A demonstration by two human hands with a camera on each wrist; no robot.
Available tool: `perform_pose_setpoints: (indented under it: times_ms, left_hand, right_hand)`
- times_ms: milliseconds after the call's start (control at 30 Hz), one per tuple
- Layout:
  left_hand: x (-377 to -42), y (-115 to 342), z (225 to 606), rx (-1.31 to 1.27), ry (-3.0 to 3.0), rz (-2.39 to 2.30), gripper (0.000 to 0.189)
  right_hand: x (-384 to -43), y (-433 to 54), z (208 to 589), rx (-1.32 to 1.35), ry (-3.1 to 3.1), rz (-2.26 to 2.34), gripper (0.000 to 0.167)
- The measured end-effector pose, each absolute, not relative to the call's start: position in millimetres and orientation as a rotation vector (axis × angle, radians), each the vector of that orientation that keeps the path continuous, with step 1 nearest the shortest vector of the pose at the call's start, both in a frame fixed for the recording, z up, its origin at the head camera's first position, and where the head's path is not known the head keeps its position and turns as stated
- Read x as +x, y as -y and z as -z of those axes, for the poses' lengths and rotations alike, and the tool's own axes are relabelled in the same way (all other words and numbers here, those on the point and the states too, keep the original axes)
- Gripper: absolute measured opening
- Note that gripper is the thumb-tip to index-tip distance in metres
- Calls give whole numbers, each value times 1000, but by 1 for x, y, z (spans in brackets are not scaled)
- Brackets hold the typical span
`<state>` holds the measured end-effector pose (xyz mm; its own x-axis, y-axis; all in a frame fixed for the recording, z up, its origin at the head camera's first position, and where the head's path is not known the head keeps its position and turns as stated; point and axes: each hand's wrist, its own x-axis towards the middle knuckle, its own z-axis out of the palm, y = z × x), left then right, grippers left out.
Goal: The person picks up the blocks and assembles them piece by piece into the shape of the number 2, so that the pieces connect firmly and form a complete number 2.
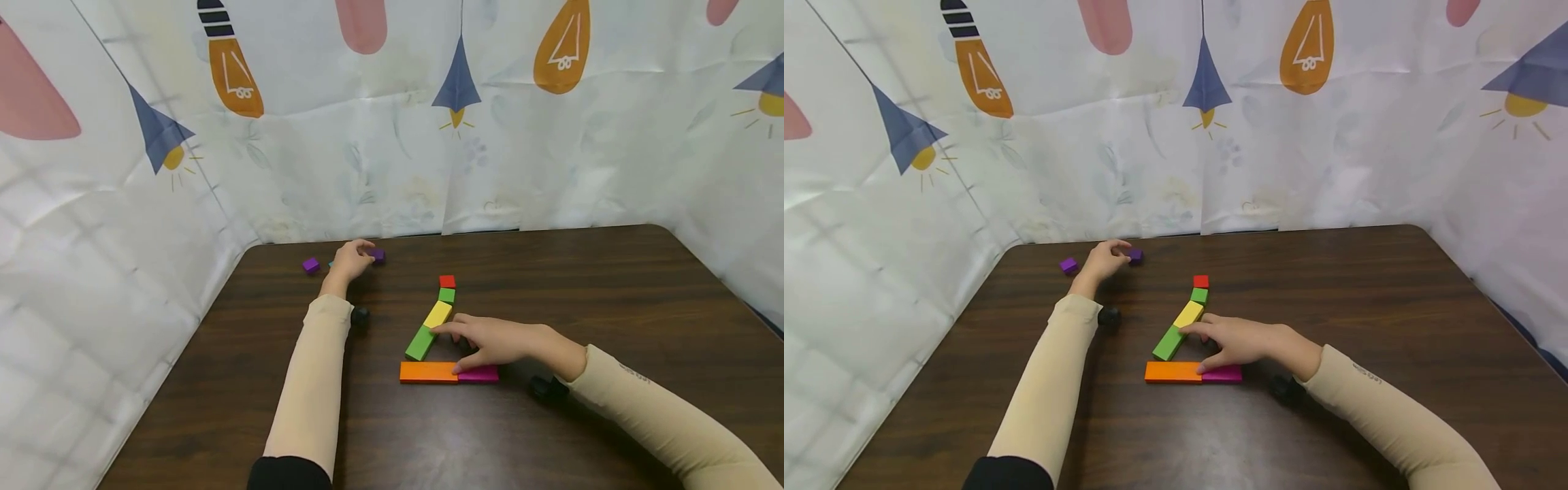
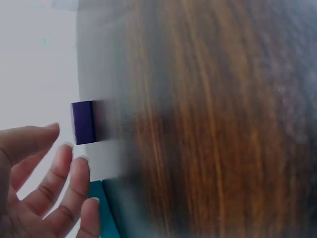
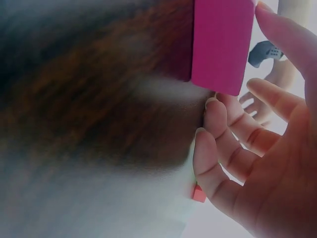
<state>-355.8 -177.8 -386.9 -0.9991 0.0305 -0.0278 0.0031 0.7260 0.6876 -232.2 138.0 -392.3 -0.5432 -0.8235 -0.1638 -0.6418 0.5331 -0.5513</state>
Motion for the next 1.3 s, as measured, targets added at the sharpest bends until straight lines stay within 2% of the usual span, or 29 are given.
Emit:
perform_pose_setpoints:
  times_ms: [567,900,1300]
  left_hand:
    - [-359,165,387,-214,-2861,-975,63]
    - [-360,160,388,-206,-2894,-898,51]
    - [-366,152,389,-278,-2908,-790,60]
  right_hand:
    - [-231,-138,392,-1178,-2360,624,73]
    - [-232,-139,392,-1180,-2358,600,73]
    - [-234,-139,393,-1191,-2359,591,75]
